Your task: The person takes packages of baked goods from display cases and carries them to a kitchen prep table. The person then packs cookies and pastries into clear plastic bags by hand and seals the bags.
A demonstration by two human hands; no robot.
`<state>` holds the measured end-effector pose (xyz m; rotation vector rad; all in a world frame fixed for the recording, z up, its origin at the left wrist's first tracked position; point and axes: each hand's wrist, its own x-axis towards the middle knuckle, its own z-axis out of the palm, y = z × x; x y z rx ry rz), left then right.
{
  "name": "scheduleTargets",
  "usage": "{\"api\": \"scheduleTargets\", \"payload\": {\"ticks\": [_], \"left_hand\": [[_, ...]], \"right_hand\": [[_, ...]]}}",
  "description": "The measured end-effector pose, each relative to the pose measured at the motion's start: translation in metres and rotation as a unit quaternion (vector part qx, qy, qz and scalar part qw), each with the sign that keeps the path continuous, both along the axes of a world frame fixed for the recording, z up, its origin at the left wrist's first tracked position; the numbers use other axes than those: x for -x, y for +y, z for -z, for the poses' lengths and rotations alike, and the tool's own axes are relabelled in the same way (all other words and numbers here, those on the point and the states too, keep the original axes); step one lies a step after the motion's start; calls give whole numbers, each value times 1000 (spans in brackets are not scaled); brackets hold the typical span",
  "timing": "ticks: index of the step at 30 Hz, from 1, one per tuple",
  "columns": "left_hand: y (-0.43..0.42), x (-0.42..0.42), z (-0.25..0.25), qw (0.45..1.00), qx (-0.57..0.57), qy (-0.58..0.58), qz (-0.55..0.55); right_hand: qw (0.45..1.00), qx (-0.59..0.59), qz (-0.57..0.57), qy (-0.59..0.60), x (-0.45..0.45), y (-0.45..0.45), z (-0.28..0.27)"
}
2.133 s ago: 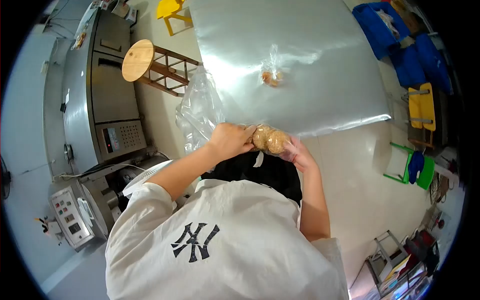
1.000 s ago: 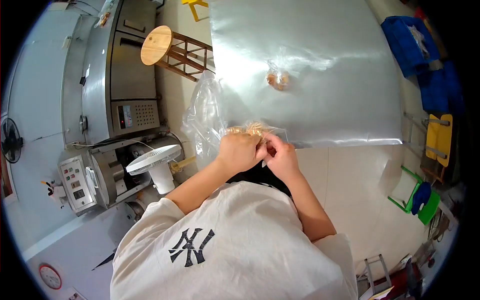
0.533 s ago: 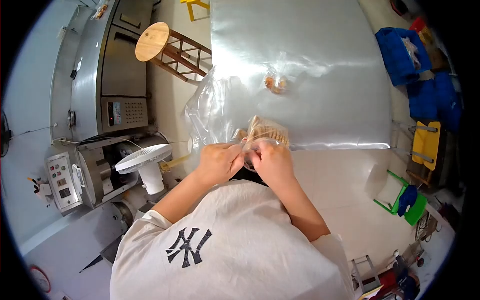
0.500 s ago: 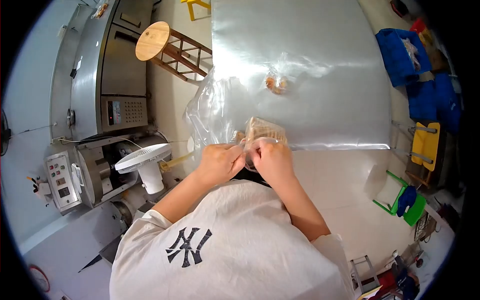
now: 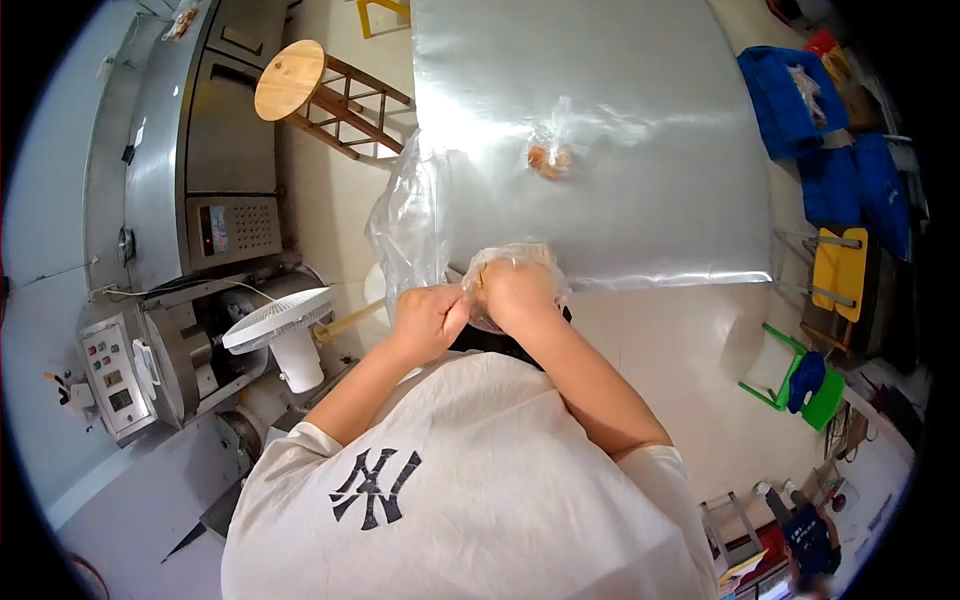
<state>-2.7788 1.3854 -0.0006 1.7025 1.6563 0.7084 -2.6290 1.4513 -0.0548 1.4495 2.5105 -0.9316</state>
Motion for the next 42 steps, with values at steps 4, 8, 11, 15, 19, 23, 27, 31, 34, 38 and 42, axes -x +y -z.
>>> {"api": "scheduleTargets", "payload": {"ticks": [4, 8, 11, 15, 19, 23, 27, 31, 34, 38, 42], "left_hand": [[5, 11, -7, 998, 30, 39, 34], [14, 17, -14, 997, 32, 69, 8], [20, 20, -17, 991, -83, 93, 52], [23, 25, -16, 984, -120, 93, 93], [17, 36, -16, 989, -74, 94, 85], [17, 36, -11, 986, -80, 116, 90], [24, 38, -10, 980, -139, 78, 115], [28, 40, -17, 969, -179, 89, 144], [28, 43, -14, 960, -201, 96, 170], [28, 38, -14, 968, -174, 75, 166], [28, 39, -7, 971, -170, 63, 157]], "right_hand": [[998, -1, -7, 61, -12, -4, -15], [998, 13, -6, 68, -38, 1, -87], [941, -233, -6, 244, -74, 5, -106], [944, -287, 44, 156, -96, 9, -96], [969, -217, 13, 120, -106, 0, -86], [958, -228, 63, 163, -114, -4, -84], [956, -226, 90, 164, -120, -5, -85], [961, -219, 98, 140, -121, -5, -85], [965, -208, 105, 120, -119, -8, -83], [959, -221, 124, 129, -116, -12, -83], [941, -274, 137, 142, -117, -16, -79]]}}
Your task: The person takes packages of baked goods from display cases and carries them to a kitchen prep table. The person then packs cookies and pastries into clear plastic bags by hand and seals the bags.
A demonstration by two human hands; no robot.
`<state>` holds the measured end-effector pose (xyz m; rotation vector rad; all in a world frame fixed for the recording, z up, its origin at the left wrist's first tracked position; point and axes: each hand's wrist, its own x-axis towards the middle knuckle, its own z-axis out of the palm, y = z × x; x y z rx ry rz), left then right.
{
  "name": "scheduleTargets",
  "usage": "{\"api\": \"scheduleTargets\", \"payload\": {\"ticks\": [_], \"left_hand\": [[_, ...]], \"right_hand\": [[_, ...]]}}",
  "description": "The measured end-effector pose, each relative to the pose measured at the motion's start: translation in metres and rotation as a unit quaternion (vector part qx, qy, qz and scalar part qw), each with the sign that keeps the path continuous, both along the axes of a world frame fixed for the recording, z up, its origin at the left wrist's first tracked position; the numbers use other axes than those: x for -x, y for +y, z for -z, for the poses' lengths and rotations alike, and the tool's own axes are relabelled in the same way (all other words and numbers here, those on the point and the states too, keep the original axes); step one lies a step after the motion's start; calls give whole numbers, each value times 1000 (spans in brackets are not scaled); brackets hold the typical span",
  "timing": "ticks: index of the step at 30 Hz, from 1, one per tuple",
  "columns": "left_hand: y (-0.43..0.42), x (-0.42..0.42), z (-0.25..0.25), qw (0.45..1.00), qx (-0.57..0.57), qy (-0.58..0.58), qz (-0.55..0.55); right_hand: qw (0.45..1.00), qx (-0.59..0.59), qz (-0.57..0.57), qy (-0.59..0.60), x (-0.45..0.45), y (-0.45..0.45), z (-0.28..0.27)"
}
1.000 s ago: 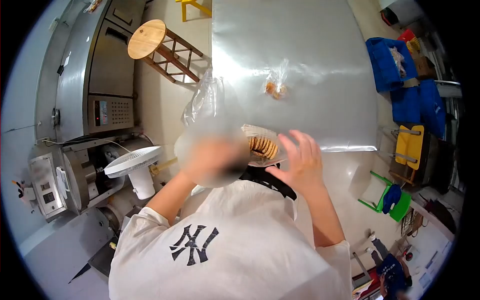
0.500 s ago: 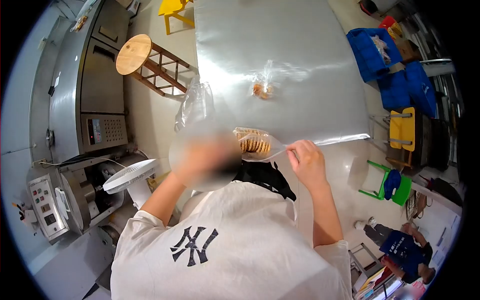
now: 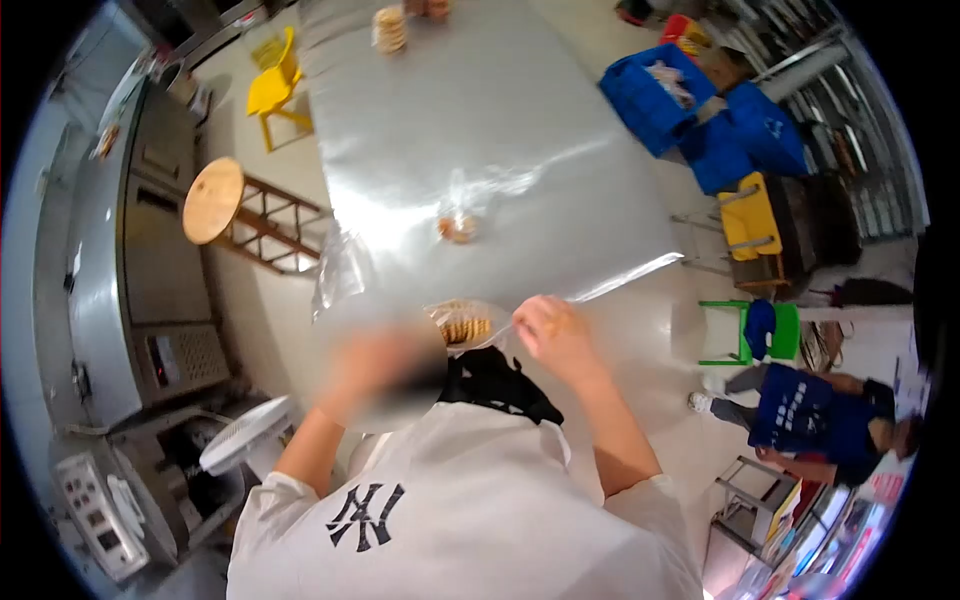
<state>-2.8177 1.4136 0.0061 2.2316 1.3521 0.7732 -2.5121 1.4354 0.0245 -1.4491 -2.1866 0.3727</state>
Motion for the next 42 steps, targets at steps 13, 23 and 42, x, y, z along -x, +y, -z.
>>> {"api": "scheduleTargets", "payload": {"ticks": [13, 23, 42], "left_hand": [[18, 15, 14, 997, 51, -59, -11], [-1, -115, -56, 963, 17, -153, 221], [-39, -534, -68, 939, 67, -106, 321]], "right_hand": [[1000, 4, 19, -23, 2, -15, -5], [986, -62, 155, -5, -82, -102, -46], [956, -82, 263, 104, -454, -237, -34]]}}
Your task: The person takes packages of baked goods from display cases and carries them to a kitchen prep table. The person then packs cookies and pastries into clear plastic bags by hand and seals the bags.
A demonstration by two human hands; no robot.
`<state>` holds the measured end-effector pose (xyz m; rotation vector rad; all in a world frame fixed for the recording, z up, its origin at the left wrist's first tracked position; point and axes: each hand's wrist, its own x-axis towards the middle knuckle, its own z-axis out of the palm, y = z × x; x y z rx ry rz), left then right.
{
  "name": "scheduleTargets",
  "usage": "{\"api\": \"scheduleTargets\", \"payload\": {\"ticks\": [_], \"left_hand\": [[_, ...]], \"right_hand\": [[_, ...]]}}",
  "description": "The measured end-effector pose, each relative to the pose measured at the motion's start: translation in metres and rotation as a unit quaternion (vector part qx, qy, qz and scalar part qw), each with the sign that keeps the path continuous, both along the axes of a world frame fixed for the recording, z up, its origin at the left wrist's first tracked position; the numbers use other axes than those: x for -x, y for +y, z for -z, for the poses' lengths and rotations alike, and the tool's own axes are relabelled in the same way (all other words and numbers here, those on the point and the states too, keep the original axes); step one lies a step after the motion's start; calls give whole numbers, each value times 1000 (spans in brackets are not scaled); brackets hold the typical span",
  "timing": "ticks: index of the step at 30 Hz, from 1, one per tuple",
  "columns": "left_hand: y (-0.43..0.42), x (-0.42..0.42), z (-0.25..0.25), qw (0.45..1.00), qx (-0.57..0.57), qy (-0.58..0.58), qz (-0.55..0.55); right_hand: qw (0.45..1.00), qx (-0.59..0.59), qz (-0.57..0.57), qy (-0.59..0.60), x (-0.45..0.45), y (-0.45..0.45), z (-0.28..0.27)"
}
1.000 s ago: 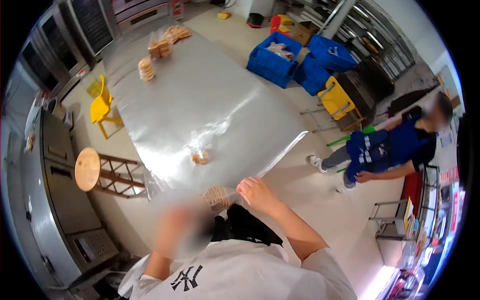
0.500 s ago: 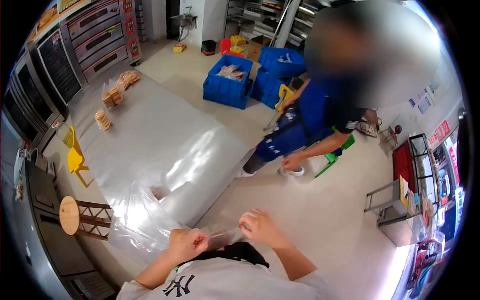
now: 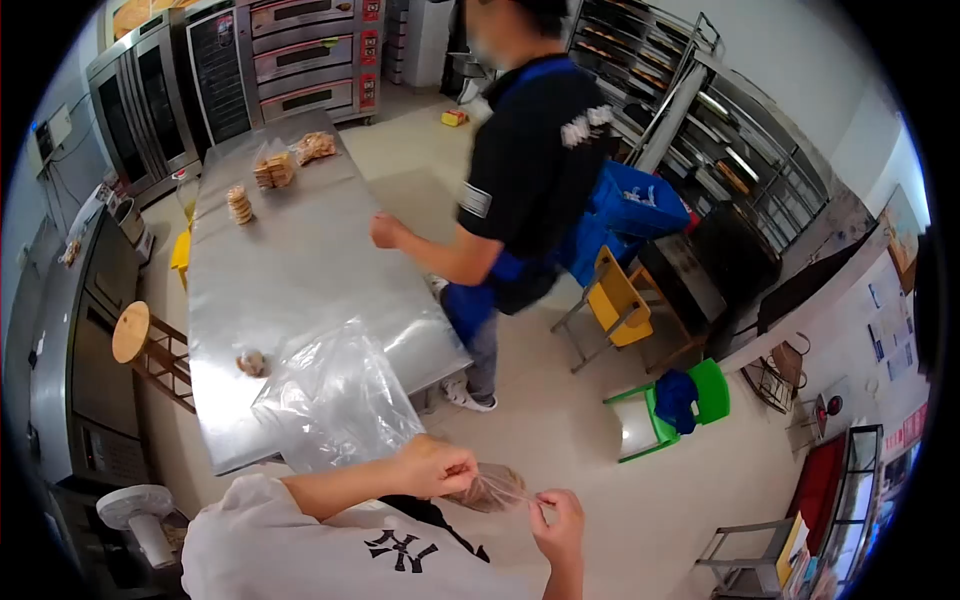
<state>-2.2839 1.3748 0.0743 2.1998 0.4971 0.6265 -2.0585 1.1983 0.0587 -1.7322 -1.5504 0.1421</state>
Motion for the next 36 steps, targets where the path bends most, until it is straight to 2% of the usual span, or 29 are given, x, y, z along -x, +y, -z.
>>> {"api": "scheduleTargets", "payload": {"ticks": [3, 7, 8, 10, 14, 16, 19, 21, 24, 26, 29, 32, 36], "left_hand": [[27, -73, 5, 999, -5, -3, 46], [78, -161, 19, 990, -55, -53, 116], [93, -181, 18, 990, -38, -50, 127], [116, -217, 15, 989, -63, -66, 113], [174, -287, -14, 989, -18, -31, 146], [204, -323, -15, 985, -37, -94, 139], [254, -367, -18, 989, -52, -69, 120], [285, -395, -8, 990, -72, -89, 76], [317, -427, 2, 990, -107, -91, -9], [339, -440, 6, 984, -150, -69, -61], [383, -446, 5, 973, -140, -4, -181], [428, -452, 0, 956, -125, -16, -265], [504, -437, 13, 938, -129, -24, -321]], "right_hand": [[991, 13, 83, 105, -54, 1, 5], [989, 13, 109, 100, -127, 31, 7], [990, 30, 115, 81, -144, 42, 5], [986, 81, 129, 71, -169, 54, -11], [988, 64, 126, 60, -238, 117, -33], [989, 57, 127, 49, -271, 145, -29], [990, 35, 125, 53, -327, 203, -29], [991, 15, 76, -110, -357, 265, -52], [994, -11, -16, -106, -394, 364, -57], [977, 8, -207, -57, -410, 428, -55], [943, -19, -326, -63, -431, 523, -50], [915, -36, -398, -58, -433, 612, -52], [888, -50, -454, -48, -412, 713, -45]]}}
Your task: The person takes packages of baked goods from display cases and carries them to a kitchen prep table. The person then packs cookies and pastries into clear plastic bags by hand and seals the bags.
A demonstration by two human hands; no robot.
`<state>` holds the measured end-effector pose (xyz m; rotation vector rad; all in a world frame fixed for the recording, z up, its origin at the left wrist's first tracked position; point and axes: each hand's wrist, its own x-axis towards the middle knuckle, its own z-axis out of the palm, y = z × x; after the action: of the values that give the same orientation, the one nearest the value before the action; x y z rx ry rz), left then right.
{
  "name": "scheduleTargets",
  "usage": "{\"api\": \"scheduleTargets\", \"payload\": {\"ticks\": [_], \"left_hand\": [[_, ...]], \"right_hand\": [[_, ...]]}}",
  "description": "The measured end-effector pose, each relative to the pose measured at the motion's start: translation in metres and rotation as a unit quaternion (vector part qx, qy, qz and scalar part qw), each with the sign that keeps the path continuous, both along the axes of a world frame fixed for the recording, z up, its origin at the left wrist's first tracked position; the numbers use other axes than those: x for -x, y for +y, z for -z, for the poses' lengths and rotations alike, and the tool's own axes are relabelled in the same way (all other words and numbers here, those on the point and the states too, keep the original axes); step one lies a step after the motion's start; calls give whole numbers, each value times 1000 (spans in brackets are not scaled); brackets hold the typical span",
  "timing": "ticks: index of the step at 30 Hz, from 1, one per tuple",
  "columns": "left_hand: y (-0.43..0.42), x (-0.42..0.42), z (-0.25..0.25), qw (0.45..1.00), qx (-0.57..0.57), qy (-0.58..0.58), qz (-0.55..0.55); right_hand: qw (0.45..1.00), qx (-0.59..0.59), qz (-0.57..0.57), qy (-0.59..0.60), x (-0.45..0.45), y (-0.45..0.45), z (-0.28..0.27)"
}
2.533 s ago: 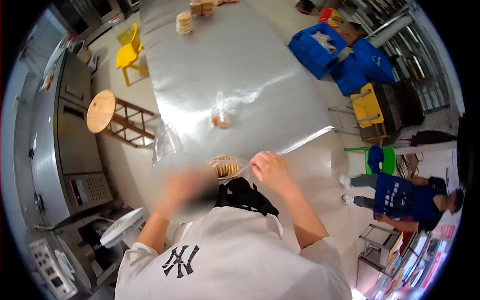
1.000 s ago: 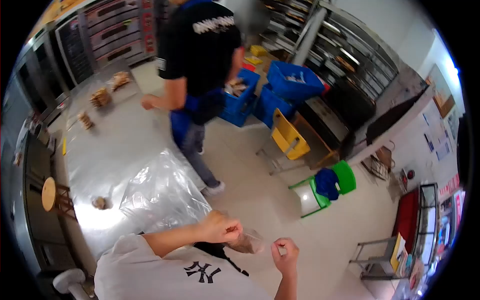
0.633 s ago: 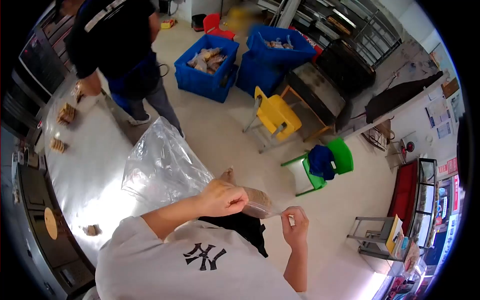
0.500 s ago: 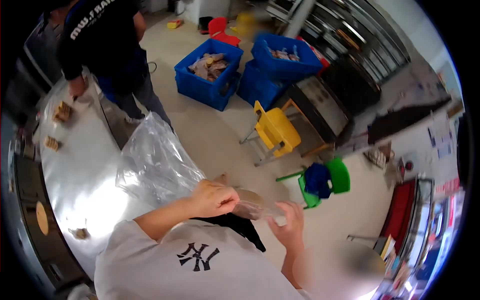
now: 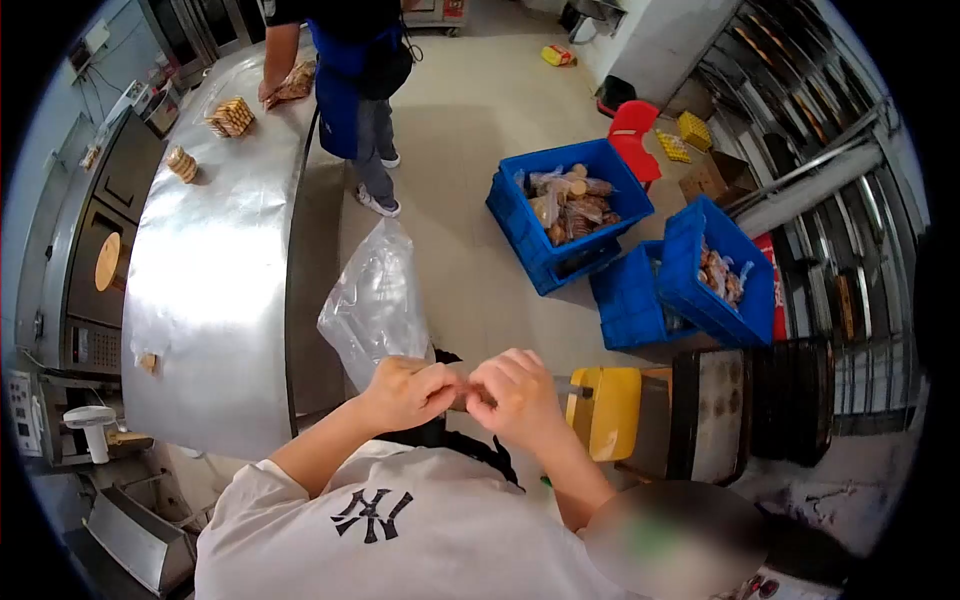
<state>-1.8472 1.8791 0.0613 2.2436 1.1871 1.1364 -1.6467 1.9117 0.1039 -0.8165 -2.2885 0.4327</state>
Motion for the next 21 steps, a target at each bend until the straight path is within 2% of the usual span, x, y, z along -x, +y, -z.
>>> {"api": "scheduleTargets", "payload": {"ticks": [4, 6, 9, 11, 14, 21], "left_hand": [[102, 30, 3, 1000, -13, 3, 3], [144, 46, 0, 1000, -17, -15, 5], [220, 76, -12, 999, -18, 21, 22], [272, 91, -20, 998, -23, 54, 32], [353, 112, -25, 998, -18, 46, 43], [536, 151, -1, 999, 28, 28, 9]], "right_hand": [[998, 49, -24, -20, 31, 106, 10], [997, 41, -52, -41, 47, 153, 11], [996, 8, -46, -72, 76, 225, 5], [997, 10, -47, -69, 88, 272, 8], [997, 4, -41, -70, 97, 356, 16], [994, 11, -22, -110, 96, 549, 48]]}}
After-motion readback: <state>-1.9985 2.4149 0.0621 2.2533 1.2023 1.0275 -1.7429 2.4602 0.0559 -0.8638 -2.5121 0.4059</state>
